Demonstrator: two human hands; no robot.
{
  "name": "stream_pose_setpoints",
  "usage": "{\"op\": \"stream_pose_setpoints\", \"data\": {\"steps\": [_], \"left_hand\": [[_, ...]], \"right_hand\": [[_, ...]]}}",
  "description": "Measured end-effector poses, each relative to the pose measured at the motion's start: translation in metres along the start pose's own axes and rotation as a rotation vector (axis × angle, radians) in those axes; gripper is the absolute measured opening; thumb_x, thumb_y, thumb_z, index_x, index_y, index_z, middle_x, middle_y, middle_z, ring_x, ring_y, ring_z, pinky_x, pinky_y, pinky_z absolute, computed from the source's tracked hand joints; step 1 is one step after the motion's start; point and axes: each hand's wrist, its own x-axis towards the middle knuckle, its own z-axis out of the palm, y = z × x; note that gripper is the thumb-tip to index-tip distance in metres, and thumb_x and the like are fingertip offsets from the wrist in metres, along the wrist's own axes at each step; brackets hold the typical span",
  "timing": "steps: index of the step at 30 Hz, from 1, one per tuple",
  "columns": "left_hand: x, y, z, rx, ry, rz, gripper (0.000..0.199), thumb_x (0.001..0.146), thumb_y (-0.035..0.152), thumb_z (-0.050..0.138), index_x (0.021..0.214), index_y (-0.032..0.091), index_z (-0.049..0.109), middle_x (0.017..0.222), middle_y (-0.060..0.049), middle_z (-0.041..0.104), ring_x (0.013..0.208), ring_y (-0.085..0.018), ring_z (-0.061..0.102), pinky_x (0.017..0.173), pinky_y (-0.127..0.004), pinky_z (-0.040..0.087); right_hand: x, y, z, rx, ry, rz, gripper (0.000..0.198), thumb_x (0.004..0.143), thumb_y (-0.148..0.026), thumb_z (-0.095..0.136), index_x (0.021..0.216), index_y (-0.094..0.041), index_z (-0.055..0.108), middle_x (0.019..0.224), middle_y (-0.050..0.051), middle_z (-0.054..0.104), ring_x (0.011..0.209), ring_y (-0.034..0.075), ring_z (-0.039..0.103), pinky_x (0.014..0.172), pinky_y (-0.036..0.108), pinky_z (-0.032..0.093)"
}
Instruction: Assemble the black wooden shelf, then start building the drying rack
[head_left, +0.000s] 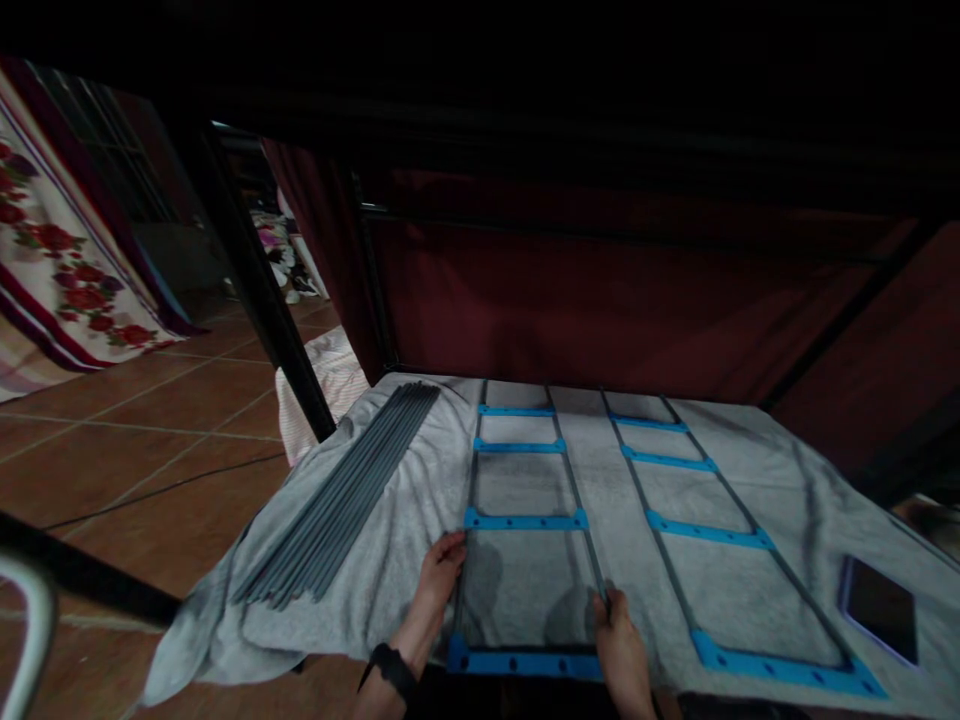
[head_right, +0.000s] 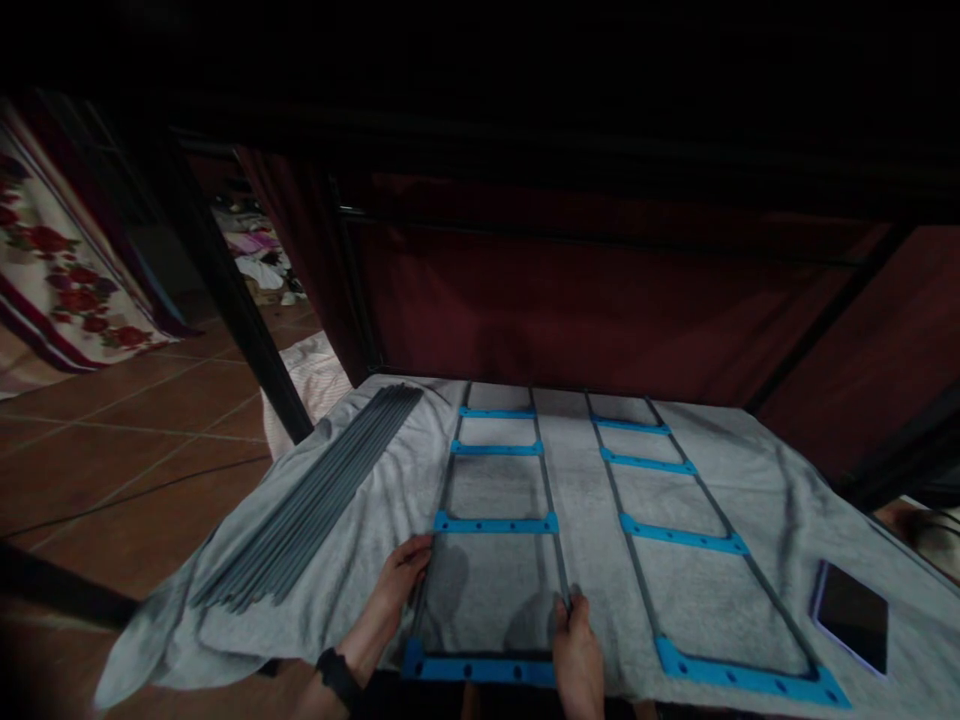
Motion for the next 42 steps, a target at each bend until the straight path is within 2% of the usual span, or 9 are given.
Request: {"op": "stream_pose_setpoints", "data": {"steps": [8, 11, 14, 20, 25, 28, 33, 37, 42], "left_hand": [[0.003, 0.003, -0.002, -0.004, 0.004, 0.105, 0.030, 0.061, 0.033, 0.075, 0.085, 0.017, 0.071, 0.076, -0.004, 0.066, 0.076, -0.021, 0.060, 0.070, -0.031, 0.043], [0.006, 0.003, -0.001, -0.002, -0.003, 0.150, 0.025, 0.060, 0.029, 0.075, 0.081, 0.017, 0.071, 0.081, -0.006, 0.069, 0.083, -0.023, 0.061, 0.079, -0.033, 0.045], [0.011, -0.001, -0.002, 0.018, -0.012, 0.171, 0.020, 0.058, 0.024, 0.076, 0.076, 0.017, 0.070, 0.082, -0.006, 0.069, 0.085, -0.024, 0.062, 0.084, -0.034, 0.045], [0.016, -0.016, -0.008, 0.114, -0.014, 0.187, 0.021, 0.059, 0.014, 0.073, 0.080, 0.016, 0.071, 0.082, -0.006, 0.069, 0.083, -0.024, 0.062, 0.086, -0.035, 0.045], [0.012, -0.020, -0.009, 0.083, -0.012, 0.213, 0.028, 0.060, 0.007, 0.072, 0.086, 0.019, 0.070, 0.088, -0.006, 0.069, 0.092, -0.025, 0.063, 0.090, -0.035, 0.045], [0.011, -0.021, -0.009, 0.182, -0.010, 0.233, 0.031, 0.061, 0.003, 0.067, 0.088, 0.019, 0.069, 0.093, -0.006, 0.069, 0.095, -0.024, 0.063, 0.094, -0.035, 0.045], [0.012, -0.021, -0.009, 0.325, -0.026, 0.280, 0.033, 0.065, 0.004, 0.062, 0.093, 0.019, 0.067, 0.101, -0.008, 0.069, 0.096, -0.024, 0.063, 0.093, -0.036, 0.047], [0.012, -0.019, -0.006, 0.306, -0.008, 0.309, 0.032, 0.063, 0.006, 0.064, 0.091, 0.020, 0.069, 0.097, -0.008, 0.071, 0.093, -0.025, 0.064, 0.091, -0.037, 0.048], [0.015, -0.019, -0.003, 0.281, 0.019, 0.343, 0.031, 0.061, 0.009, 0.064, 0.089, 0.019, 0.071, 0.093, -0.007, 0.071, 0.089, -0.025, 0.065, 0.090, -0.040, 0.049]], "right_hand": [[-0.007, -0.001, 0.006, 0.012, 0.023, -0.001, 0.054, 0.096, -0.055, 0.022, 0.126, -0.021, 0.050, 0.118, 0.016, 0.070, 0.104, 0.029, 0.070, 0.081, 0.036, 0.053], [-0.010, -0.005, 0.006, -0.027, 0.003, 0.005, 0.055, 0.096, -0.054, 0.021, 0.127, -0.018, 0.049, 0.109, 0.017, 0.072, 0.100, 0.030, 0.071, 0.081, 0.038, 0.053], [-0.012, -0.011, 0.006, -0.061, -0.004, 0.014, 0.053, 0.097, -0.053, 0.022, 0.127, -0.019, 0.049, 0.100, 0.014, 0.074, 0.096, 0.030, 0.072, 0.082, 0.039, 0.053], [-0.012, -0.012, 0.004, -0.105, 0.048, 0.022, 0.055, 0.096, -0.055, 0.022, 0.128, -0.020, 0.052, 0.102, 0.014, 0.074, 0.097, 0.031, 0.072, 0.083, 0.040, 0.053], [-0.010, -0.007, 0.009, -0.134, 0.113, -0.047, 0.053, 0.095, -0.053, 0.023, 0.123, -0.023, 0.056, 0.119, 0.014, 0.068, 0.102, 0.030, 0.069, 0.083, 0.039, 0.053], [-0.009, -0.005, 0.014, -0.192, 0.186, -0.096, 0.054, 0.095, -0.051, 0.023, 0.125, -0.020, 0.054, 0.131, 0.016, 0.061, 0.112, 0.032, 0.064, 0.090, 0.042, 0.051], [-0.003, 0.001, 0.019, -0.219, 0.241, -0.270, 0.053, 0.095, -0.043, 0.023, 0.128, -0.013, 0.051, 0.124, 0.020, 0.060, 0.122, 0.033, 0.054, 0.106, 0.043, 0.041], [0.000, 0.006, 0.020, -0.183, 0.258, -0.312, 0.049, 0.096, -0.040, 0.023, 0.126, -0.012, 0.052, 0.122, 0.021, 0.059, 0.121, 0.033, 0.052, 0.105, 0.044, 0.041], [0.004, 0.011, 0.026, -0.136, 0.310, -0.348, 0.045, 0.097, -0.041, 0.026, 0.121, -0.015, 0.054, 0.115, 0.019, 0.061, 0.115, 0.032, 0.054, 0.100, 0.045, 0.044]]}}
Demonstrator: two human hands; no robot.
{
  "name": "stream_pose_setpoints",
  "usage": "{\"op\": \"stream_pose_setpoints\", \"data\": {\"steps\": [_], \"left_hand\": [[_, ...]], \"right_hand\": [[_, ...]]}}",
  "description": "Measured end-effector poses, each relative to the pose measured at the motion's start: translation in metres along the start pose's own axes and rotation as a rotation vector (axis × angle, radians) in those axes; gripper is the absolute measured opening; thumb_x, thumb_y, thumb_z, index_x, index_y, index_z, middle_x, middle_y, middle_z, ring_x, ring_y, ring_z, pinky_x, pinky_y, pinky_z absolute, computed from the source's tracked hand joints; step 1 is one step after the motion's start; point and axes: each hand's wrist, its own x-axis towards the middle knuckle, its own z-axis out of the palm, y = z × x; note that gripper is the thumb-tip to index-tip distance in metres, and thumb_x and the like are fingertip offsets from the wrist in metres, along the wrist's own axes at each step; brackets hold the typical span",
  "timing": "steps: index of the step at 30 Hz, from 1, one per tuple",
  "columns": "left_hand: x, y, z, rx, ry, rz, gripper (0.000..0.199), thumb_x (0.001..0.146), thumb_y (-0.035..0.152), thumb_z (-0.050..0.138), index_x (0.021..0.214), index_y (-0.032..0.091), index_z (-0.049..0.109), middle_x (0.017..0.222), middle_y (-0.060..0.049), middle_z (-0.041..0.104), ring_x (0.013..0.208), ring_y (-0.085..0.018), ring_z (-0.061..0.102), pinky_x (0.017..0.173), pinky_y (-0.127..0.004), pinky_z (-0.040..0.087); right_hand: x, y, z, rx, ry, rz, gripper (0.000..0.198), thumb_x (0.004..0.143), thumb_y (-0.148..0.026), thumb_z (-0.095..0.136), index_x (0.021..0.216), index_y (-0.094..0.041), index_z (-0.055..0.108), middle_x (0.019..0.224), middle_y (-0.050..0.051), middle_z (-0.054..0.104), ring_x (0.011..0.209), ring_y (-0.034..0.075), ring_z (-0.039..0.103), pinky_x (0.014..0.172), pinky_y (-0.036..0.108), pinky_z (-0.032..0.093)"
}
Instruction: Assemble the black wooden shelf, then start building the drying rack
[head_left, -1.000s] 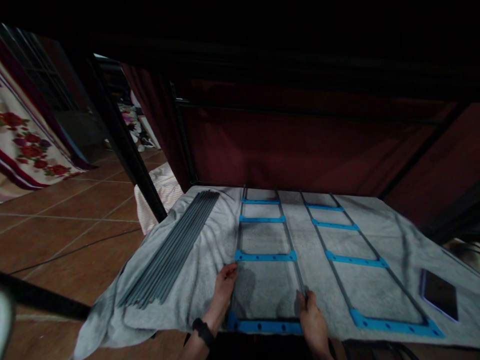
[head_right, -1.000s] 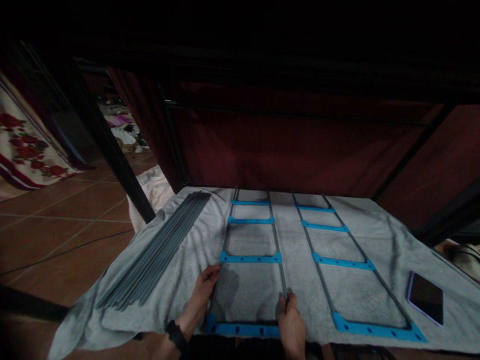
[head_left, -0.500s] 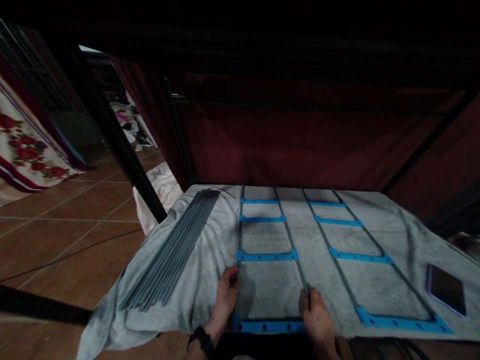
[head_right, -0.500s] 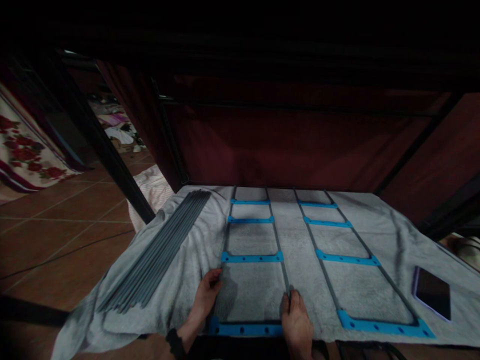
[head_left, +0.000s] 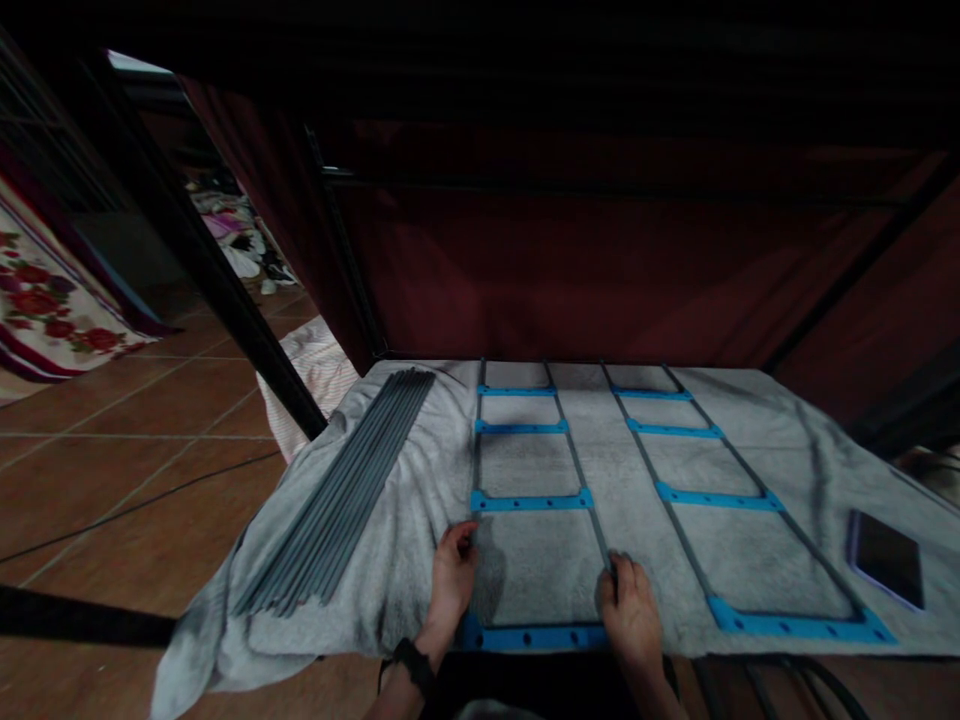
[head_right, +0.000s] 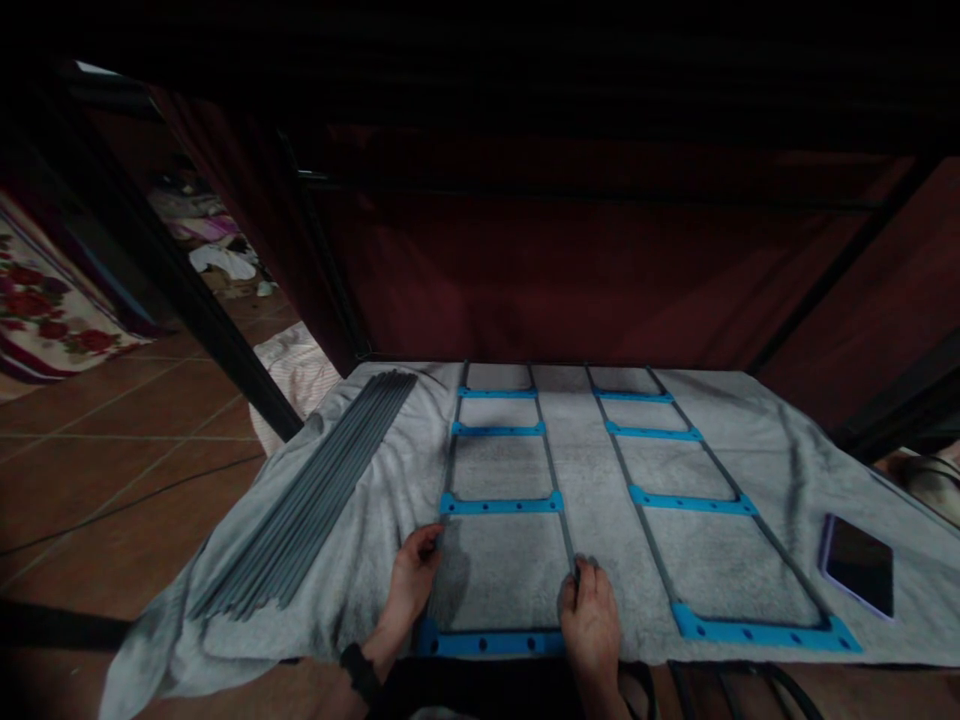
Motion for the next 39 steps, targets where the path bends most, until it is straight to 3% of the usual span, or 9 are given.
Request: {"op": "stream_pose_setpoints", "data": {"steps": [7, 18, 25, 30, 32, 35, 39], "left_hand": [[0.005, -0.004, 0.000, 0.132, -0.003, 0.058, 0.032, 0.066, 0.008, 0.055, 0.093, 0.018, 0.070, 0.093, -0.005, 0.071, 0.090, -0.021, 0.066, 0.088, -0.035, 0.051], [0.009, -0.004, -0.002, 0.290, -0.062, 0.103, 0.045, 0.065, 0.000, 0.051, 0.100, 0.018, 0.071, 0.095, -0.003, 0.065, 0.088, -0.018, 0.062, 0.086, -0.030, 0.050], [0.008, -0.011, -0.001, 0.220, -0.078, 0.118, 0.046, 0.064, -0.003, 0.050, 0.099, 0.016, 0.071, 0.098, -0.006, 0.065, 0.090, -0.019, 0.062, 0.086, -0.033, 0.049], [0.016, -0.011, -0.020, 0.140, -0.133, 0.111, 0.031, 0.080, 0.013, 0.055, 0.108, 0.017, 0.066, 0.095, -0.006, 0.069, 0.089, -0.019, 0.065, 0.085, -0.034, 0.052], [0.025, -0.005, -0.039, 0.236, -0.064, 0.174, 0.029, 0.085, 0.019, 0.052, 0.112, 0.017, 0.064, 0.103, -0.008, 0.069, 0.095, -0.021, 0.065, 0.089, -0.036, 0.051], [0.038, 0.006, -0.076, 0.624, 0.122, 0.306, 0.035, 0.088, 0.018, 0.048, 0.120, 0.015, 0.062, 0.117, -0.013, 0.063, 0.110, -0.026, 0.058, 0.100, -0.042, 0.046], [0.045, 0.010, -0.116, 1.159, 0.244, 0.267, 0.039, 0.089, 0.012, 0.041, 0.123, 0.008, 0.060, 0.113, -0.019, 0.060, 0.103, -0.031, 0.056, 0.093, -0.045, 0.046]], "right_hand": [[0.003, 0.008, 0.010, 0.047, 0.102, -0.095, 0.041, 0.097, -0.043, 0.032, 0.116, -0.016, 0.056, 0.106, 0.016, 0.063, 0.106, 0.031, 0.058, 0.093, 0.045, 0.046], [0.003, 0.010, 0.007, 0.047, 0.074, -0.060, 0.044, 0.096, -0.047, 0.032, 0.116, -0.016, 0.057, 0.108, 0.016, 0.064, 0.106, 0.032, 0.059, 0.091, 0.046, 0.047], [0.002, 0.017, 0.009, 0.058, 0.061, -0.051, 0.048, 0.094, -0.052, 0.033, 0.117, -0.017, 0.058, 0.108, 0.015, 0.063, 0.105, 0.032, 0.060, 0.091, 0.046, 0.048], [0.002, 0.019, 0.008, 0.067, 0.040, -0.044, 0.051, 0.094, -0.054, 0.034, 0.116, -0.015, 0.058, 0.108, 0.016, 0.063, 0.104, 0.033, 0.060, 0.092, 0.047, 0.047], [0.003, 0.020, 0.007, 0.067, 0.035, -0.041, 0.053, 0.094, -0.055, 0.033, 0.116, -0.014, 0.058, 0.108, 0.017, 0.063, 0.104, 0.033, 0.060, 0.093, 0.048, 0.047], [0.004, 0.019, 0.006, 0.073, 0.032, -0.034, 0.054, 0.093, -0.056, 0.033, 0.116, -0.014, 0.058, 0.107, 0.017, 0.063, 0.105, 0.034, 0.059, 0.094, 0.048, 0.046], [0.003, 0.018, 0.005, 0.068, 0.037, -0.036, 0.053, 0.093, -0.055, 0.034, 0.116, -0.014, 0.058, 0.107, 0.016, 0.063, 0.104, 0.033, 0.059, 0.093, 0.047, 0.046]]}}
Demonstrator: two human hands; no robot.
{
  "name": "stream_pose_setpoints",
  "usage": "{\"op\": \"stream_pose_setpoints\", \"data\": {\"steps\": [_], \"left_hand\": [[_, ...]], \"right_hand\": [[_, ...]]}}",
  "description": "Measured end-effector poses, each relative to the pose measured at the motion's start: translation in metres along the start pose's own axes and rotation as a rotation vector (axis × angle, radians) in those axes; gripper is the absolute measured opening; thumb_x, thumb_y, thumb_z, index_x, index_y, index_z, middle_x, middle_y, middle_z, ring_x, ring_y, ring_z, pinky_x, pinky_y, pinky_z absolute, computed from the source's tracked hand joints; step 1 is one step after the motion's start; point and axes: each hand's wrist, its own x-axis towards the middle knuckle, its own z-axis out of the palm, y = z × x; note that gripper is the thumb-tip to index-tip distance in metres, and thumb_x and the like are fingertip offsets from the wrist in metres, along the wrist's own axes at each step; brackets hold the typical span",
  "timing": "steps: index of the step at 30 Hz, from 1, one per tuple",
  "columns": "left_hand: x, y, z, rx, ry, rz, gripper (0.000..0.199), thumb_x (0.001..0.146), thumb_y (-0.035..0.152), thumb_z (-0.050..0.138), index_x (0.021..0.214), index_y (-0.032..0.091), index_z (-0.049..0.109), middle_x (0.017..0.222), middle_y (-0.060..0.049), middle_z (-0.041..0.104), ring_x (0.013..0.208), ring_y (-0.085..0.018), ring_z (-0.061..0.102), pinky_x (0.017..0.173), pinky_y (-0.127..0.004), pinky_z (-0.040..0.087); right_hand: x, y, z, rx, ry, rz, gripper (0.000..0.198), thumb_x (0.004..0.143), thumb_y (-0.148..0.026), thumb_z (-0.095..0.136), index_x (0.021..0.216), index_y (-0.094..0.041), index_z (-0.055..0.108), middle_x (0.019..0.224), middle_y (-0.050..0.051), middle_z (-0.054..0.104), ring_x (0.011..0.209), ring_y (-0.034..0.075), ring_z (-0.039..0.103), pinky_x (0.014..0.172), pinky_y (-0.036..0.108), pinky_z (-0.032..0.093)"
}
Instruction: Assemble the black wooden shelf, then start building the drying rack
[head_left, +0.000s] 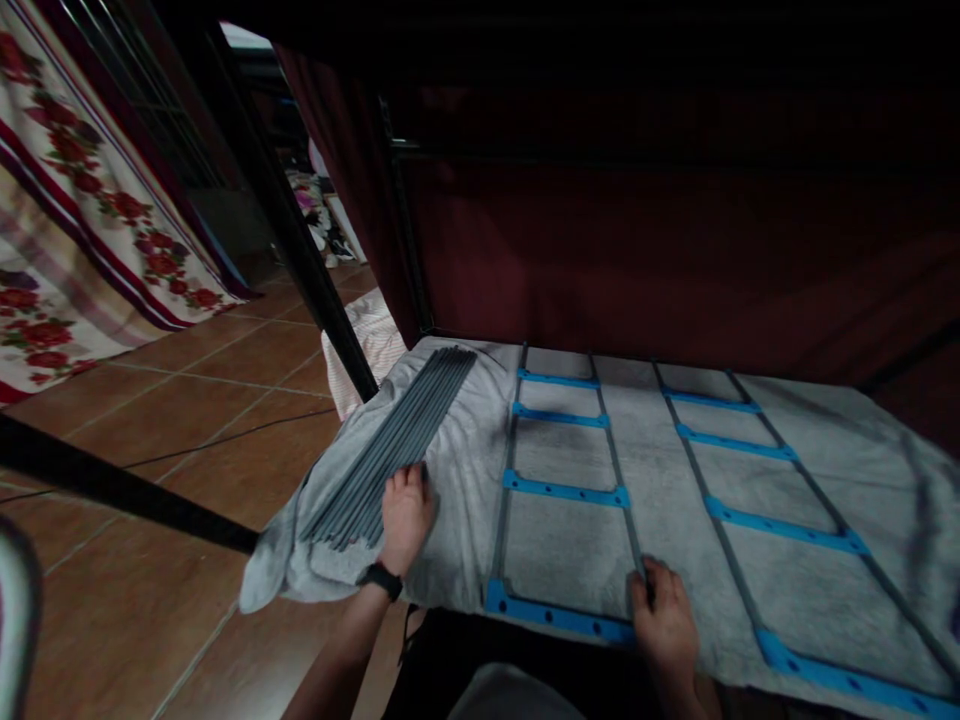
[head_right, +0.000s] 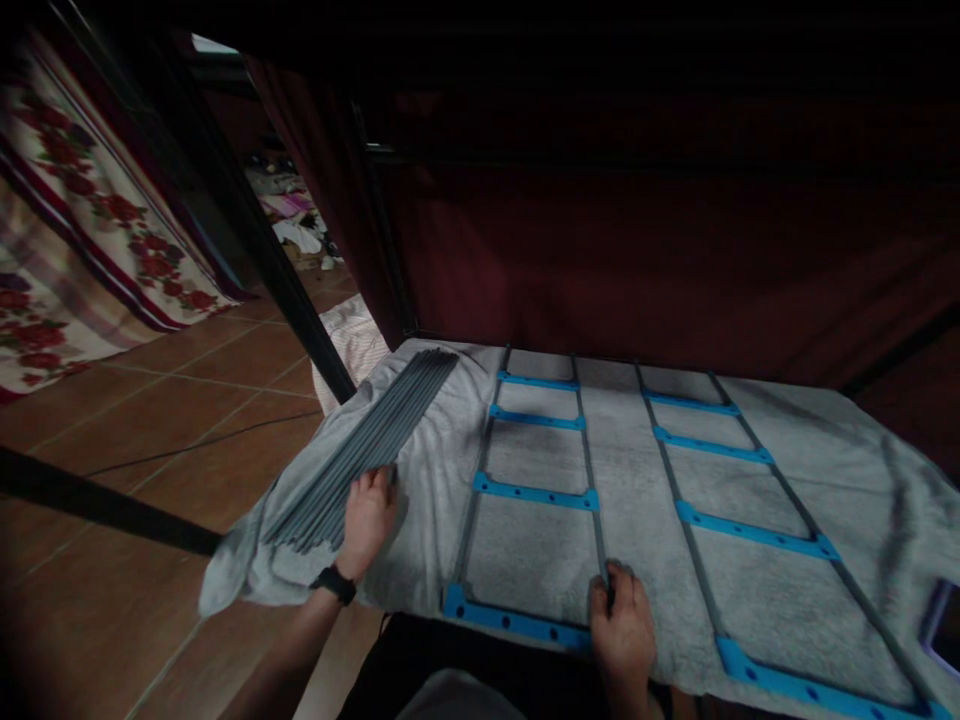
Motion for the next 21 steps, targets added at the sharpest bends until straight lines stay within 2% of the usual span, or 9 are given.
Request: {"op": "stream_pose_setpoints", "data": {"steps": [4, 11, 16, 21], "left_hand": [[-0.001, -0.014, -0.002, 0.231, -0.067, -0.001, 0.038, 0.089, 0.007, 0.039, 0.120, 0.008, 0.061, 0.109, -0.019, 0.059, 0.103, -0.031, 0.055, 0.086, -0.042, 0.046], [0.010, -0.011, -0.004, 0.345, -0.091, 0.006, 0.037, 0.094, 0.007, 0.028, 0.112, 0.009, 0.060, 0.101, -0.017, 0.060, 0.098, -0.029, 0.059, 0.077, -0.036, 0.048], [0.015, -0.008, -0.009, 0.321, -0.138, -0.025, 0.032, 0.092, 0.008, 0.031, 0.111, 0.008, 0.057, 0.099, -0.018, 0.063, 0.096, -0.030, 0.063, 0.070, -0.033, 0.049], [0.018, -0.017, -0.013, 0.100, -0.266, -0.113, 0.023, 0.088, 0.026, 0.049, 0.104, 0.012, 0.057, 0.098, -0.018, 0.068, 0.095, -0.031, 0.067, 0.074, -0.034, 0.049]], "right_hand": [[-0.001, -0.001, -0.001, 0.001, 0.004, 0.000, 0.050, 0.093, -0.054, 0.035, 0.116, -0.015, 0.058, 0.107, 0.016, 0.063, 0.102, 0.032, 0.059, 0.091, 0.046, 0.047], [-0.001, -0.003, 0.000, 0.013, 0.010, 0.011, 0.045, 0.094, -0.050, 0.037, 0.115, -0.016, 0.058, 0.108, 0.015, 0.062, 0.103, 0.031, 0.058, 0.090, 0.046, 0.046], [-0.001, -0.011, -0.002, 0.054, 0.053, -0.006, 0.041, 0.094, -0.046, 0.037, 0.113, -0.017, 0.059, 0.107, 0.014, 0.063, 0.106, 0.030, 0.057, 0.092, 0.046, 0.045], [0.001, -0.019, -0.005, 0.073, 0.060, 0.010, 0.039, 0.094, -0.044, 0.038, 0.112, -0.018, 0.060, 0.107, 0.014, 0.064, 0.107, 0.029, 0.058, 0.094, 0.046, 0.046]]}}
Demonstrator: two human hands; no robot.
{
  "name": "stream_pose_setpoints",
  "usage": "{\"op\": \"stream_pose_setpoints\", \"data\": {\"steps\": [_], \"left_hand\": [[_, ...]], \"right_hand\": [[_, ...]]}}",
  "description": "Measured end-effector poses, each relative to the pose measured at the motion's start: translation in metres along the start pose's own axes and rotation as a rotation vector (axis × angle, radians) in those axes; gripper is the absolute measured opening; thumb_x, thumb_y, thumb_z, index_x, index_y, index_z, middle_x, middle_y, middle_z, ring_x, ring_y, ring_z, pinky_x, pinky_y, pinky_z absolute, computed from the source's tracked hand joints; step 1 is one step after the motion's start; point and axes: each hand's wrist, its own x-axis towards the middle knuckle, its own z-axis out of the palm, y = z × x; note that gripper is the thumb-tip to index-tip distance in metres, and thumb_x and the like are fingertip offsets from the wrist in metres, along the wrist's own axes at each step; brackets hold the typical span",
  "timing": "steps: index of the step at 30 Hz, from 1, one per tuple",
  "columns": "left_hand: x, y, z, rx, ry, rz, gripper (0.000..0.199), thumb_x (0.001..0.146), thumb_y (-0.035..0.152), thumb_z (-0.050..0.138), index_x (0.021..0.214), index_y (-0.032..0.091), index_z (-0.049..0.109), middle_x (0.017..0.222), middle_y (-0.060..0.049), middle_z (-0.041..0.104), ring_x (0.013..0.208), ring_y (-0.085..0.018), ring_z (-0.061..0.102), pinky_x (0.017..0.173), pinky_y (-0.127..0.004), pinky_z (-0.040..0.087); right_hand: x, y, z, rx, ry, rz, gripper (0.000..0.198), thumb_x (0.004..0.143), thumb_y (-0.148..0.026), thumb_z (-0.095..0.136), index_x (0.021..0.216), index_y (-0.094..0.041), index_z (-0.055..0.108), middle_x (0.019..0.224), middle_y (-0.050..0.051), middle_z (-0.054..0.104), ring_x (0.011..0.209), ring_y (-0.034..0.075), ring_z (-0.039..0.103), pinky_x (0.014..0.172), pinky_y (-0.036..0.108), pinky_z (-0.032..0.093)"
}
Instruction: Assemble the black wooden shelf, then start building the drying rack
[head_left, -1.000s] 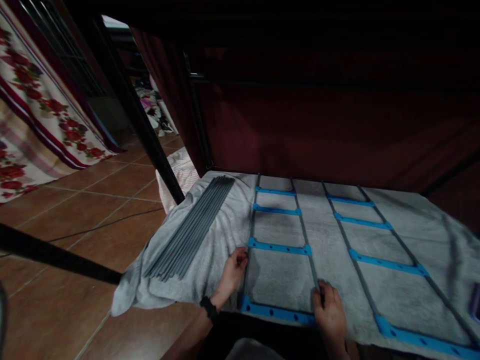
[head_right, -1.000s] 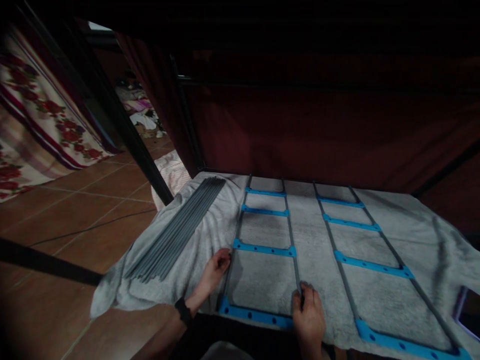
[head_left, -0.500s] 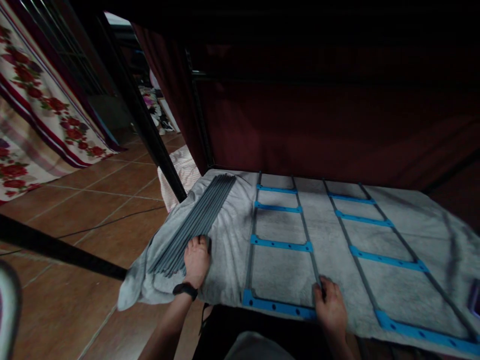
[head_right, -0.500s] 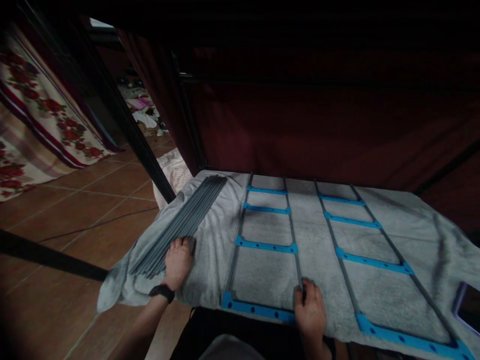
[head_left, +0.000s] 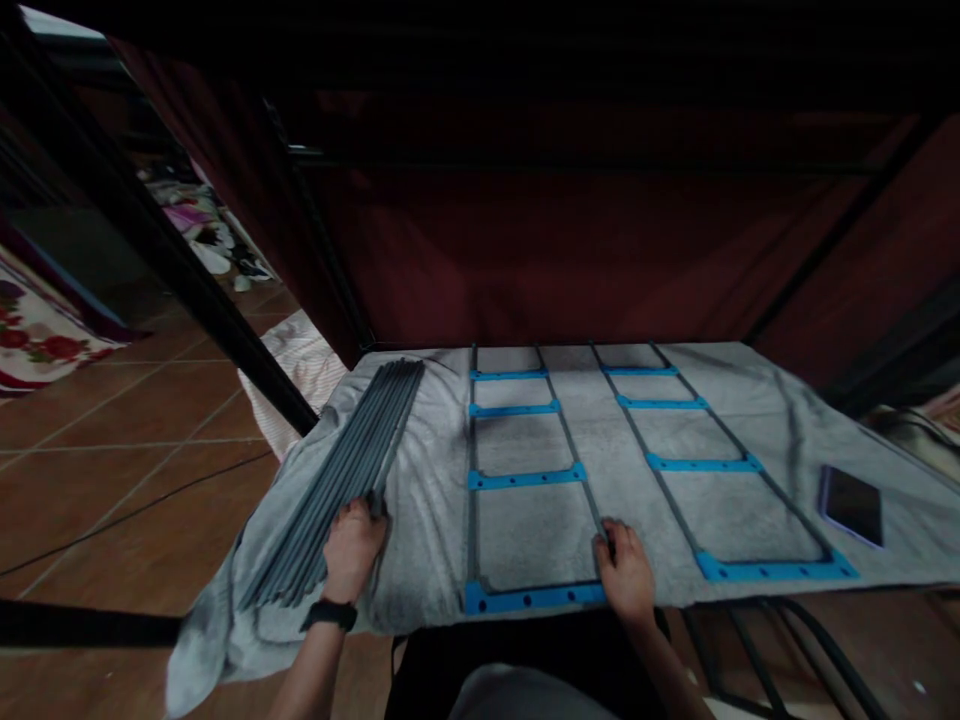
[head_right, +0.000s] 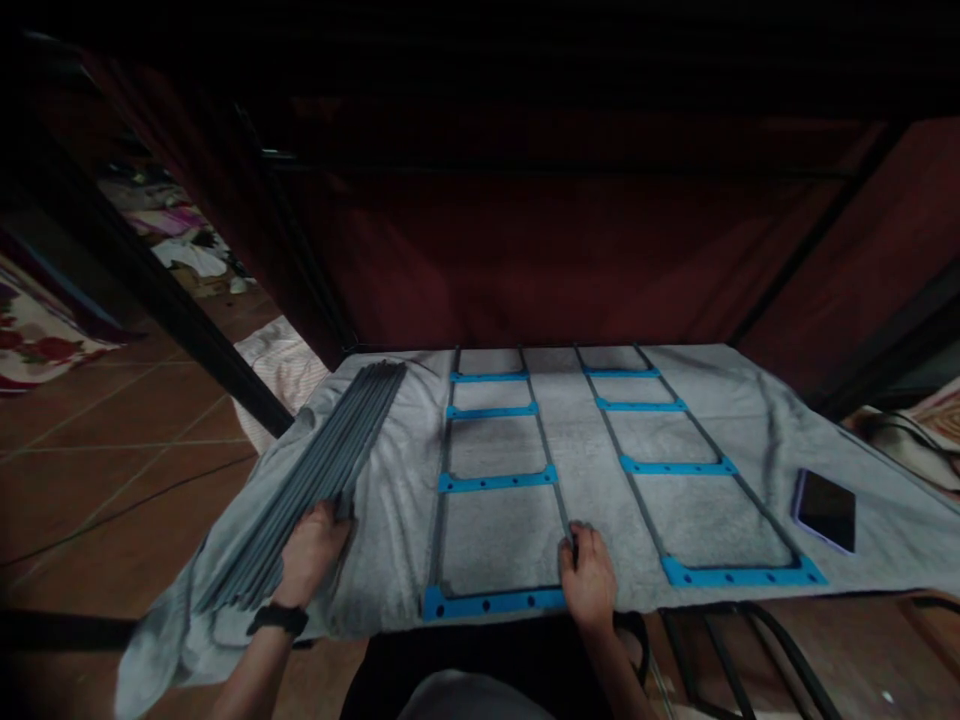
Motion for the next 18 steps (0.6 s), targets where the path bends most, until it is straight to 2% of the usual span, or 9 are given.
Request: {"op": "stream_pose_setpoints", "data": {"steps": [2, 5, 8, 11, 14, 18], "left_hand": [[0.003, -0.005, -0.001, -0.193, -0.050, -0.047, 0.022, 0.086, 0.029, 0.052, 0.102, 0.016, 0.057, 0.097, -0.015, 0.070, 0.092, -0.028, 0.068, 0.074, -0.033, 0.049], [0.002, -0.003, -0.003, -0.497, -0.051, -0.056, 0.018, 0.082, 0.030, 0.053, 0.096, 0.019, 0.055, 0.090, -0.009, 0.071, 0.087, -0.024, 0.068, 0.073, -0.030, 0.049], [-0.013, 0.018, -0.010, -0.692, -0.013, 0.060, 0.017, 0.080, 0.036, 0.053, 0.089, 0.022, 0.054, 0.077, -0.003, 0.065, 0.074, -0.021, 0.063, 0.068, -0.030, 0.047], [-0.042, 0.056, -0.018, -0.862, -0.023, 0.247, 0.020, 0.082, 0.043, 0.051, 0.084, 0.023, 0.053, 0.070, 0.001, 0.058, 0.067, -0.019, 0.057, 0.065, -0.029, 0.045], [-0.075, 0.097, -0.022, -0.955, -0.140, 0.386, 0.019, 0.085, 0.042, 0.050, 0.085, 0.023, 0.054, 0.073, 0.001, 0.059, 0.071, -0.018, 0.058, 0.068, -0.028, 0.046], [-0.113, 0.139, -0.015, -0.962, -0.368, 0.526, 0.012, 0.085, 0.032, 0.055, 0.092, 0.025, 0.060, 0.081, -0.001, 0.067, 0.075, -0.019, 0.064, 0.070, -0.029, 0.047]], "right_hand": [[0.001, -0.002, -0.001, 0.016, 0.002, 0.004, 0.038, 0.094, -0.043, 0.039, 0.112, -0.018, 0.061, 0.108, 0.014, 0.065, 0.107, 0.028, 0.058, 0.094, 0.046, 0.046], [0.003, -0.005, -0.005, 0.074, 0.003, 0.006, 0.038, 0.095, -0.043, 0.039, 0.113, -0.018, 0.061, 0.109, 0.013, 0.065, 0.108, 0.028, 0.059, 0.095, 0.046, 0.046], [0.006, -0.011, -0.012, 0.156, 0.009, 0.025, 0.038, 0.095, -0.043, 0.040, 0.115, -0.018, 0.061, 0.111, 0.014, 0.064, 0.110, 0.028, 0.058, 0.097, 0.048, 0.045], [0.012, -0.027, -0.019, 0.272, 0.034, 0.072, 0.038, 0.094, -0.045, 0.044, 0.114, -0.019, 0.062, 0.113, 0.014, 0.063, 0.112, 0.028, 0.057, 0.100, 0.049, 0.043], [0.019, -0.054, -0.025, 0.545, -0.007, 0.196, 0.037, 0.090, -0.050, 0.051, 0.110, -0.021, 0.064, 0.110, 0.010, 0.066, 0.107, 0.026, 0.059, 0.099, 0.046, 0.045], [0.027, -0.095, -0.030, 1.123, -0.221, 0.498, 0.036, 0.084, -0.050, 0.061, 0.107, -0.023, 0.064, 0.104, 0.007, 0.070, 0.096, 0.024, 0.065, 0.086, 0.041, 0.052]]}}
